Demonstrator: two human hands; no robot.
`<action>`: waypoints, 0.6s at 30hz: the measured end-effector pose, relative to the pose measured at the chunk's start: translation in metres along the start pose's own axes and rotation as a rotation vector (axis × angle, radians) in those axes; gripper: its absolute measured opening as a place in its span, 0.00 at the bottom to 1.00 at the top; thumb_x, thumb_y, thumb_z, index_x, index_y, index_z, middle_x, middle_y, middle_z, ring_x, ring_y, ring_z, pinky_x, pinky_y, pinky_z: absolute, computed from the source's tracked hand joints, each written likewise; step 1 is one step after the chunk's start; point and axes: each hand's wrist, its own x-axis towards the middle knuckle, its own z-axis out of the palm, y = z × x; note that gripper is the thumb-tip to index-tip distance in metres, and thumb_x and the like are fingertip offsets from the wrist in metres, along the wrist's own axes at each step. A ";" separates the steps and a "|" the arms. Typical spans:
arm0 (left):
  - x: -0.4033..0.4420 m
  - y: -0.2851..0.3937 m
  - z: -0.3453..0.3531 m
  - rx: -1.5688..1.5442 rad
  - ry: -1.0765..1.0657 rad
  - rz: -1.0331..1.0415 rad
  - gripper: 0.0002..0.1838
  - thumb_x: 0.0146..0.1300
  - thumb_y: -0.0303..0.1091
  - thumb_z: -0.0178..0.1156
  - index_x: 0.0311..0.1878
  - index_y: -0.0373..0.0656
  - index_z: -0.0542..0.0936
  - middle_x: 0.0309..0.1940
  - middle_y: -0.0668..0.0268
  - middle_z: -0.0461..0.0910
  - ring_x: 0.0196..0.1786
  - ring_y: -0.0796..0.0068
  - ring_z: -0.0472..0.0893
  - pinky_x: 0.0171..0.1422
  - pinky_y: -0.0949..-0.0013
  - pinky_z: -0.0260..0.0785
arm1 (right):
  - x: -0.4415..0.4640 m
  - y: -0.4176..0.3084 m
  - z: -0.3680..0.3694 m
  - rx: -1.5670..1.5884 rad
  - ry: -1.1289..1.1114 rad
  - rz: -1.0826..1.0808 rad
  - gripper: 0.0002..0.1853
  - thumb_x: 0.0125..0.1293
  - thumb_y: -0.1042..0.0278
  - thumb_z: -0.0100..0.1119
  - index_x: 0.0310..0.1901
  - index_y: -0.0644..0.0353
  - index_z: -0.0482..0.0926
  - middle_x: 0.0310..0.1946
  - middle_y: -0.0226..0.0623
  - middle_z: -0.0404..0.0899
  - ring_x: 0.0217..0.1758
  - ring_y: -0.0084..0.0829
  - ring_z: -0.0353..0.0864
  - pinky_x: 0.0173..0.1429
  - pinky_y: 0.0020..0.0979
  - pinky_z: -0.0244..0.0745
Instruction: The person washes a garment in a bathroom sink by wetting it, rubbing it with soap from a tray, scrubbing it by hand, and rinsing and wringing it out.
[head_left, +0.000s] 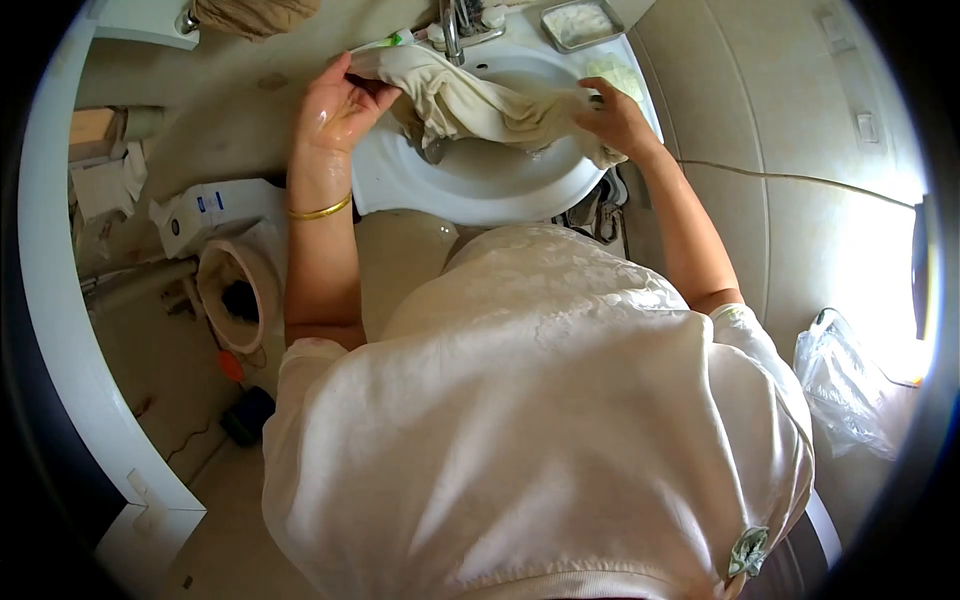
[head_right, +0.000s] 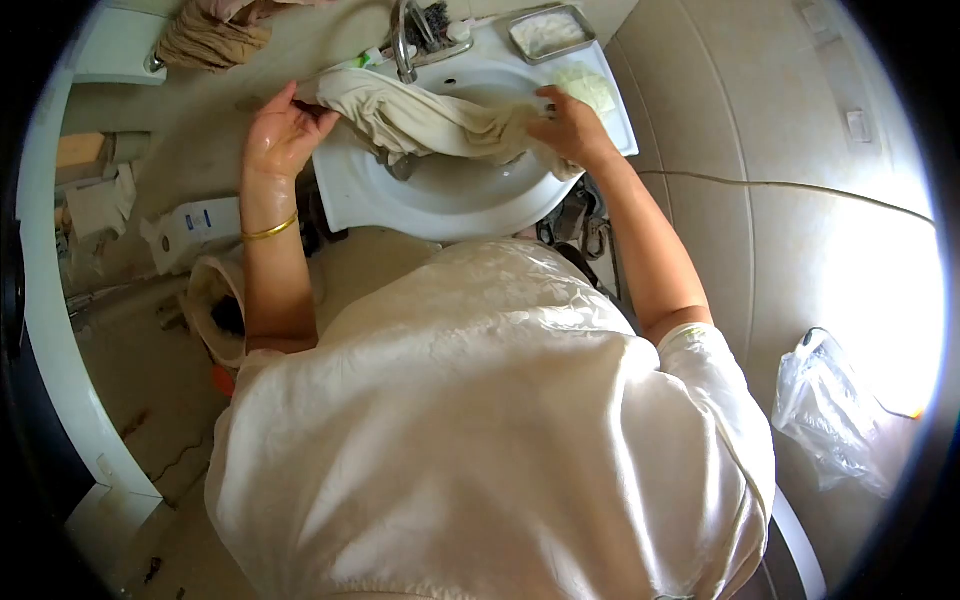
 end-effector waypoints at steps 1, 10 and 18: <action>-0.003 -0.003 0.006 0.022 -0.006 -0.007 0.18 0.67 0.37 0.41 0.52 0.32 0.63 0.54 0.56 0.67 0.58 0.58 0.66 0.65 0.50 0.56 | 0.001 -0.010 0.003 0.005 -0.017 -0.069 0.24 0.50 0.61 0.62 0.50 0.60 0.71 0.34 0.45 0.79 0.37 0.33 0.79 0.44 0.31 0.71; 0.005 -0.031 0.031 -0.153 -0.133 -0.103 0.17 0.66 0.34 0.44 0.53 0.31 0.62 0.54 0.54 0.64 0.59 0.56 0.64 0.66 0.47 0.53 | 0.011 -0.092 0.056 0.249 -0.173 -0.206 0.19 0.54 0.56 0.60 0.39 0.64 0.78 0.28 0.41 0.79 0.31 0.29 0.77 0.39 0.30 0.71; 0.044 -0.026 -0.018 0.314 -0.008 0.203 0.15 0.60 0.34 0.54 0.47 0.38 0.70 0.51 0.63 0.67 0.59 0.63 0.63 0.60 0.56 0.59 | 0.031 -0.064 0.003 0.787 -0.402 -0.039 0.09 0.61 0.66 0.55 0.36 0.62 0.78 0.28 0.27 0.78 0.30 0.16 0.75 0.35 0.20 0.71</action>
